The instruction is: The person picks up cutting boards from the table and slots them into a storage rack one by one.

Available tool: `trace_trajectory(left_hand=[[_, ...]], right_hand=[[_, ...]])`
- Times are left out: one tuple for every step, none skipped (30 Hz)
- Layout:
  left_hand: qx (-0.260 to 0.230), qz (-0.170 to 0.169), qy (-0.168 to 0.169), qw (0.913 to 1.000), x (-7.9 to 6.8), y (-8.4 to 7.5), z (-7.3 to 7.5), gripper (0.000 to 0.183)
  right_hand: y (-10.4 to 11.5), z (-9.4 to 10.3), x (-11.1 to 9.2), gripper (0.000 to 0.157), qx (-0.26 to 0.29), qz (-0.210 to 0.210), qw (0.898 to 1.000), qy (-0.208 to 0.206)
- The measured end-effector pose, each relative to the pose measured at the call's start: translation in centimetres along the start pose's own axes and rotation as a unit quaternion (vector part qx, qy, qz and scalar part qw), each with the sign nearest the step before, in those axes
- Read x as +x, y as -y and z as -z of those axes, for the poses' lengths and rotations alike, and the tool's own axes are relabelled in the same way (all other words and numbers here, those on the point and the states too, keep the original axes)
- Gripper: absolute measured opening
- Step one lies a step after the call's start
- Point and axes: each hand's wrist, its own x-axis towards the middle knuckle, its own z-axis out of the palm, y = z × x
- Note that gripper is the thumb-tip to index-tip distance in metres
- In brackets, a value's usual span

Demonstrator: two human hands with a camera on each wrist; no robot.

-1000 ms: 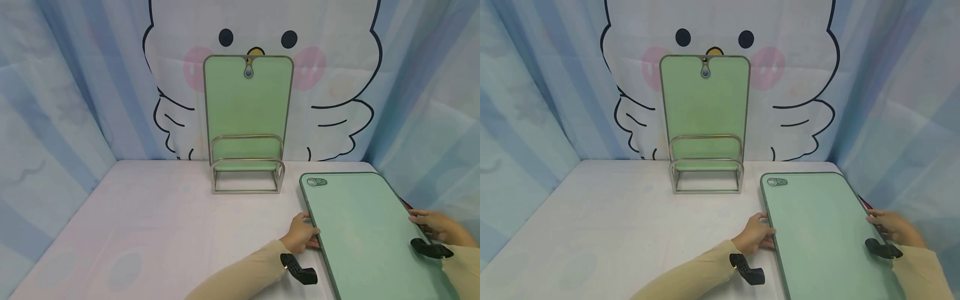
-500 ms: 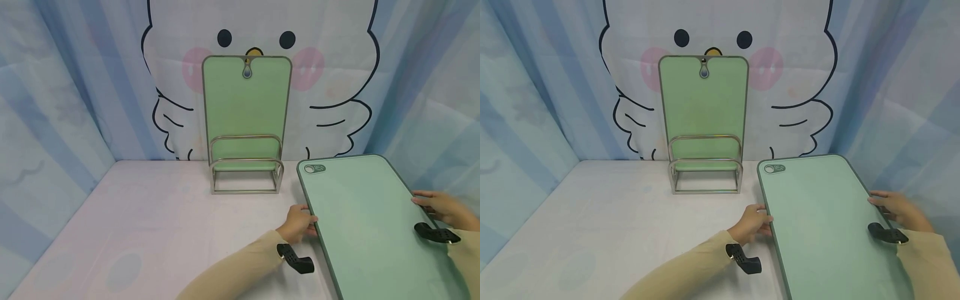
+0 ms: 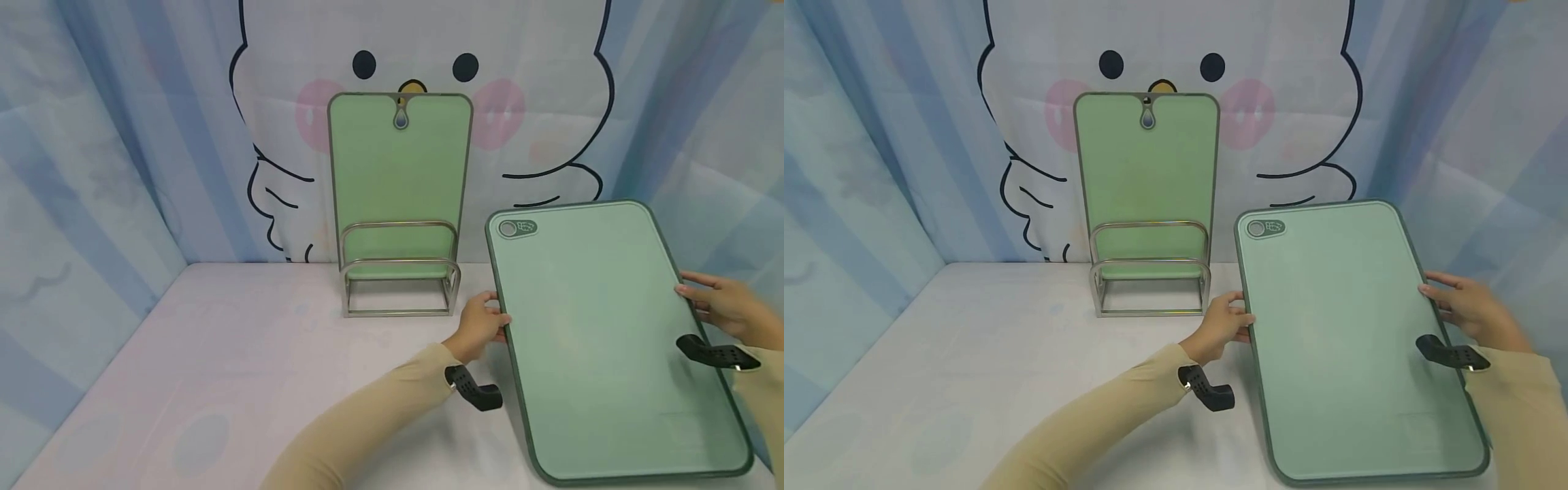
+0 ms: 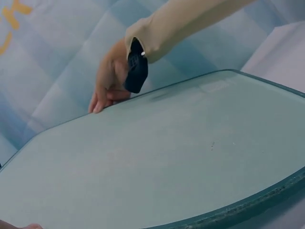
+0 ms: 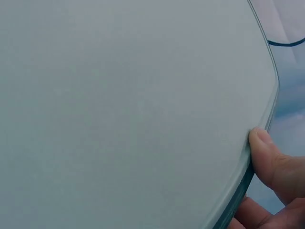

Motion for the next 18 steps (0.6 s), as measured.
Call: trace_trajectory(left_hand=[[0.002,-0.007,0.001,1.0000,0.2,-0.3,0.1,0.033],[0.006,-0.016,0.003,0.9999,0.3,-0.5,0.2,0.033],[0.009,-0.024,0.004,0.9997,0.5,-0.8,0.3,0.033],[0.014,-0.033,0.008,0.9993,0.6,-1.0,0.5,0.033],[0.016,-0.041,0.011,0.9990,0.7,-1.3,0.6,0.034],[0.018,-0.049,0.014,0.9986,0.8,-1.6,0.7,0.034],[0.019,-0.056,0.017,0.9981,0.9,-1.9,0.8,0.035],[0.023,-0.062,0.018,0.9977,0.9,-2.2,1.0,0.035],[0.024,-0.067,0.020,0.9972,0.9,-2.5,1.1,0.036],[0.026,-0.073,0.023,0.9967,1.0,-2.8,1.2,0.037],[0.027,-0.079,0.023,0.9963,1.0,-3.0,1.4,0.038],[0.028,-0.085,0.026,0.9957,1.0,-3.3,1.5,0.039],[0.030,-0.090,0.025,0.9952,1.1,-3.6,1.6,0.040],[0.033,-0.096,0.026,0.9946,1.2,-3.9,1.7,0.041],[0.035,-0.102,0.027,0.9938,1.3,-4.2,1.9,0.041],[0.036,-0.109,0.028,0.9930,1.4,-4.5,2.0,0.042],[0.041,-0.116,0.029,0.9920,1.5,-4.8,2.1,0.042],[0.048,-0.123,0.029,0.9908,1.6,-5.0,2.2,0.043]], right_hand=[[0.4,0.0,-0.1,0.084,0.013,0.005,1.000,-0.002],[0.7,0.1,-0.1,0.084,0.033,0.010,0.999,-0.002],[1.0,0.1,-0.1,0.085,0.052,0.015,0.999,0.000],[1.3,0.3,-0.1,0.085,0.061,0.017,0.998,0.000],[0.8,0.8,0.5,0.085,0.072,0.023,0.997,-0.003],[0.4,1.3,1.2,0.087,0.078,0.025,0.997,-0.006],[-0.2,2.0,2.0,0.087,0.083,0.028,0.996,-0.010],[-1.1,2.7,2.9,0.086,0.088,0.031,0.996,-0.018],[-2.0,3.4,3.8,0.084,0.093,0.034,0.995,-0.028],[-2.9,4.3,4.8,0.082,0.092,0.037,0.994,-0.036],[-4.0,5.0,5.8,0.081,0.106,0.046,0.992,-0.043],[-4.3,5.4,6.3,0.079,0.113,0.050,0.991,-0.051],[-4.6,5.8,6.7,0.076,0.128,0.058,0.988,-0.057],[-4.8,6.0,7.1,0.073,0.144,0.066,0.985,-0.063],[-4.8,6.2,7.3,0.072,0.160,0.072,0.982,-0.067],[-4.7,6.2,7.5,0.070,0.171,0.080,0.979,-0.070],[-4.6,6.3,7.6,0.069,0.186,0.090,0.976,-0.074],[-4.4,6.3,7.7,0.068,0.200,0.098,0.972,-0.076]])
